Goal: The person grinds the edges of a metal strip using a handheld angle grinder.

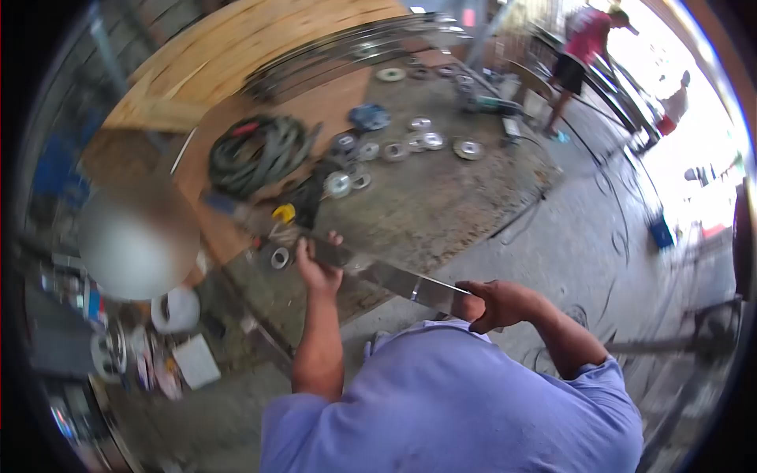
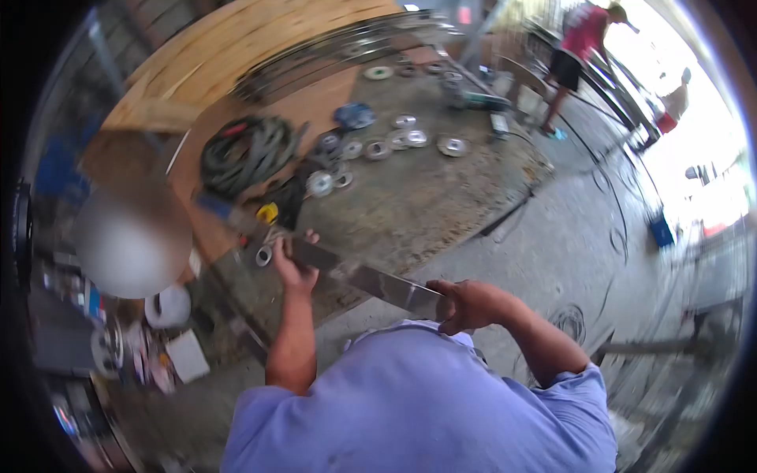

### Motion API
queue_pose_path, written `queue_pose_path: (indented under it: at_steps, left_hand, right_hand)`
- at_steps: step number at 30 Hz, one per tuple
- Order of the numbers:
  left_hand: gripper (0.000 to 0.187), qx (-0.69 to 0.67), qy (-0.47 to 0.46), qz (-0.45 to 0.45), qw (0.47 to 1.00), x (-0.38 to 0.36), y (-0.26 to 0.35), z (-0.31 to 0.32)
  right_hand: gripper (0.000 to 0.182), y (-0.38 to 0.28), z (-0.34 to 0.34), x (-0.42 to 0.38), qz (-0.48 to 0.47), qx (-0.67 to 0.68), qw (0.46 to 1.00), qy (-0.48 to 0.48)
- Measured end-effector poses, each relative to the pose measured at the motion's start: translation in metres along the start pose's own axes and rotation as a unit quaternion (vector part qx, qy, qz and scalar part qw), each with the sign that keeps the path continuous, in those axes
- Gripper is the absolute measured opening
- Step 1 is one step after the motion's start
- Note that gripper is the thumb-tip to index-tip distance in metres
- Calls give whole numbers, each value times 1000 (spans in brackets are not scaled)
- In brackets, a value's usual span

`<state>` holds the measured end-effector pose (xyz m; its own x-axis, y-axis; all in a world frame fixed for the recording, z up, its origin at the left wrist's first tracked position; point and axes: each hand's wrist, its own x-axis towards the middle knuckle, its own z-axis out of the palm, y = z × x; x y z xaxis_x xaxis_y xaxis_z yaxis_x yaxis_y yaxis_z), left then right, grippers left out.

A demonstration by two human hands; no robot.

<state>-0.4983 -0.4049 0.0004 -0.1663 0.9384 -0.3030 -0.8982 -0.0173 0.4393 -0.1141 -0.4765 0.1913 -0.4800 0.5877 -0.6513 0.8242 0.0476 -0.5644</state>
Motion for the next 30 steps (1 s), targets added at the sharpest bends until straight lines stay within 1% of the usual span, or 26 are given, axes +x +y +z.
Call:
queue_pose_path:
  at_steps: [1, 2, 3, 5, 6, 7, 9, 10, 13, 15, 16, 19, 22, 23, 25, 30]
  left_hand:
    - [39, 9, -16, -1, 1000, -2, -8, 12]
    - [39, 18, -28, -3, 999, -9, -15, 20]
    - [38, 30, -27, 5, 999, -6, -23, 20]
    - [37, 45, -34, 21, 998, 10, -28, 14]
    - [35, 48, -40, 28, 998, 21, -26, 4]
    - [33, 49, -47, 36, 997, 25, -32, 1]
    - [28, 27, 30, 4, 999, 12, -54, 9]
    - [26, 17, 67, -12, 998, 5, -66, 17]
    - [17, 30, 79, -41, 996, -16, -104, 27]
    - [17, 59, 76, -67, 993, -26, -123, 35]
    - [18, 73, 79, -76, 991, -32, -128, 34]
    - [20, 102, 100, -122, 982, -42, -134, 24]
    - [23, 112, 133, -133, 976, -43, -143, 26]
    - [22, 103, 151, -130, 975, -39, -146, 23]
    - [26, 85, 185, -122, 971, -27, -150, 18]
    - [27, 110, 242, -114, 957, -6, -162, 32]
  right_hand:
    - [90, 24, -6, -13, 15, 19, 1000, 0]
    - [91, 53, -7, -20, -8, 10, 1000, 29]
    - [88, 83, -9, -24, -8, 10, 999, 42]
    - [84, 152, -13, -26, -10, 9, 998, 59]
    - [77, 176, -18, -31, 8, 11, 996, 88]
    - [75, 195, -26, -33, 6, -13, 993, 117]
    - [72, 231, -43, -40, 6, -62, 983, 171]
    - [63, 237, -55, -46, 38, -103, 975, 194]
    - [57, 290, -78, -39, 62, -130, 954, 264]
    - [50, 317, -105, -26, 78, -153, 951, 257]
    - [47, 325, -119, -19, 82, -165, 951, 249]
    - [35, 334, -164, 7, 62, -206, 936, 279]
    - [25, 340, -207, 51, 13, -225, 926, 302]
    - [24, 345, -219, 69, 0, -237, 926, 293]
    - [22, 347, -240, 104, -27, -263, 924, 275]
    - [22, 360, -267, 166, -12, -261, 940, 221]
